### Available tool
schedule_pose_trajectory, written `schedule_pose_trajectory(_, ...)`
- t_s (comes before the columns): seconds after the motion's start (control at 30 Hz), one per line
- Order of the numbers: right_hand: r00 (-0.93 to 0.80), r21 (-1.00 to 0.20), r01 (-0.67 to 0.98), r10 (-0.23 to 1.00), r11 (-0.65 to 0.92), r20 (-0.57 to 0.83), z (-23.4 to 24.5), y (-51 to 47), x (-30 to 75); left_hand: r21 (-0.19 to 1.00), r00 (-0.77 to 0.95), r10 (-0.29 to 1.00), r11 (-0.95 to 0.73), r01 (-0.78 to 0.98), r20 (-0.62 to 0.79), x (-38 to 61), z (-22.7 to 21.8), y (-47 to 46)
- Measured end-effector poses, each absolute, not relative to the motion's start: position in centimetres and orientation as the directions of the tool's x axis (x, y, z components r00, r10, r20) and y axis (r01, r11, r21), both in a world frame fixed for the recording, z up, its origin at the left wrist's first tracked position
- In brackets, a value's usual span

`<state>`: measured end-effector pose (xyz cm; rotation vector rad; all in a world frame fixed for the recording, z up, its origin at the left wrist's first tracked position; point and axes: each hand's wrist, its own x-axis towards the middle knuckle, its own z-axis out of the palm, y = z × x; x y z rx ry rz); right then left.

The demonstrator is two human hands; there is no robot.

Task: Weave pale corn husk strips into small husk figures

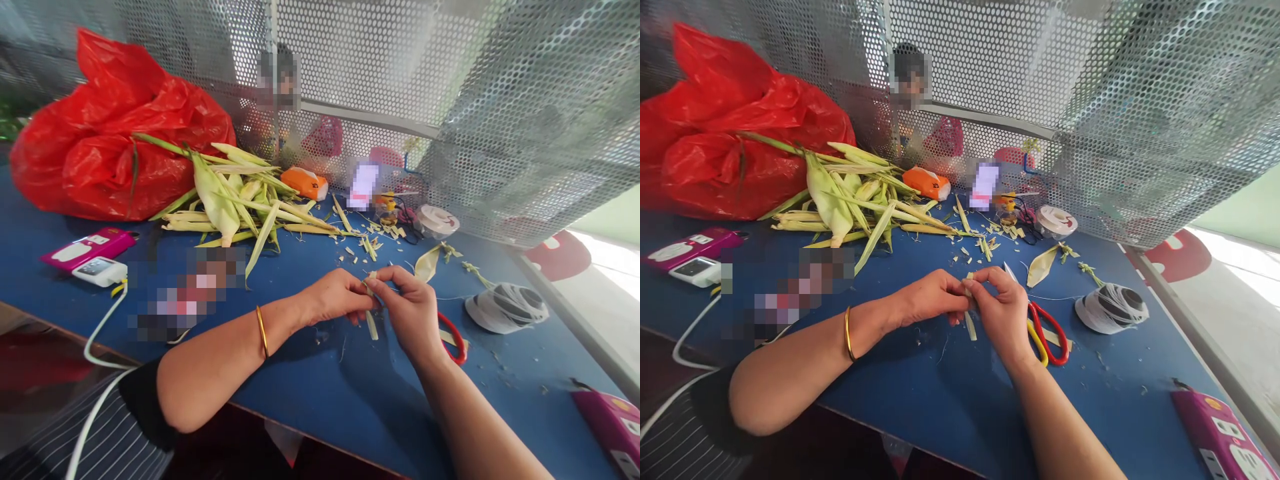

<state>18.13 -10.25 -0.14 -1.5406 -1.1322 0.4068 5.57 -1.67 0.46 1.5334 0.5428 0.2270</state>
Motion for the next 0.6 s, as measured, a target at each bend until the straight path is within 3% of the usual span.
schedule_pose_trajectory(0.17, 0.489, -0.867, 0.485, 0.786, 0.114, 0.377, -0.41, -10.22, 17.62, 0.976, 0.889, 0.406, 0.042, 0.213, -0.212, 5.48, 0.07, -1.67)
schedule_pose_trajectory(0.43, 0.567, -0.937, 0.341, 0.78, 0.071, 0.265, -0.2, -10.21, 18.17, 0.973, 0.877, 0.426, 0.153, 0.174, -0.224, 5.57, 0.65, -1.79)
schedule_pose_trajectory(0.6, 0.53, -0.909, 0.414, 0.799, 0.051, 0.286, -0.13, -10.27, 17.95, 0.974, 0.902, 0.372, 0.134, 0.18, -0.218, 5.53, 0.67, -1.82)
